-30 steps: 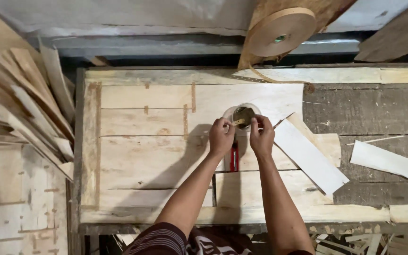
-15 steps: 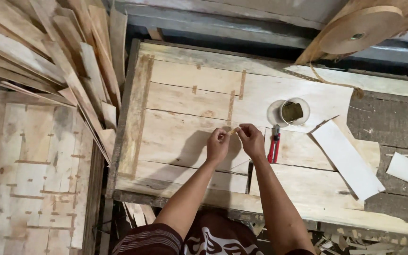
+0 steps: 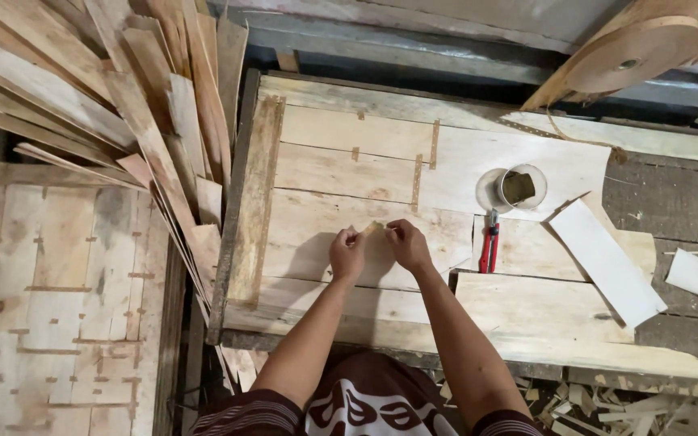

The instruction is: Cutting and fitting wood veneer pieces using a utility knife and applying glue with a brush on a workshop workbench.

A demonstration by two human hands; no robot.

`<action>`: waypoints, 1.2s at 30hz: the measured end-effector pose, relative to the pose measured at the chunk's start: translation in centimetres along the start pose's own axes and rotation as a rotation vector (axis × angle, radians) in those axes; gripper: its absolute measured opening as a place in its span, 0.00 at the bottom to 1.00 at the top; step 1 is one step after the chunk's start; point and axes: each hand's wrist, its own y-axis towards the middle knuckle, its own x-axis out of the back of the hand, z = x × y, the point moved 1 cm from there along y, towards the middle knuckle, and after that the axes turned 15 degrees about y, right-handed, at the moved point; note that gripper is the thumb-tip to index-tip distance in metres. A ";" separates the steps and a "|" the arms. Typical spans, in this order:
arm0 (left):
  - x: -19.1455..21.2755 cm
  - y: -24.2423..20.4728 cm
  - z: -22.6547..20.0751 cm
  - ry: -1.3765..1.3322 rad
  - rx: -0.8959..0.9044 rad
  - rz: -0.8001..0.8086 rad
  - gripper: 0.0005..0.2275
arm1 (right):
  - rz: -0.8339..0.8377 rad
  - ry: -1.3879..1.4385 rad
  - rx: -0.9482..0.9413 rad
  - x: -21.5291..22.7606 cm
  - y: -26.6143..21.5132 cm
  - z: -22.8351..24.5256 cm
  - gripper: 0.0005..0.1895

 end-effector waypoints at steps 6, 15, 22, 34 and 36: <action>-0.1 1.3 -2.1 -0.060 0.091 0.028 0.11 | 0.000 -0.075 0.098 -0.6 1.7 -0.2 0.13; -2.0 3.6 -4.8 0.035 0.227 0.092 0.13 | 0.035 -0.125 0.105 -1.1 8.1 -1.3 0.14; -5.1 5.1 -4.6 0.112 0.307 0.041 0.15 | 0.083 -0.063 0.085 0.1 11.2 -2.3 0.15; -6.7 5.1 -5.0 0.037 0.505 0.015 0.13 | 0.123 -0.118 -0.158 -0.3 12.3 -1.0 0.16; -7.1 5.1 -5.1 0.040 0.520 -0.050 0.12 | 0.104 -0.101 -0.183 -0.5 12.5 -1.7 0.15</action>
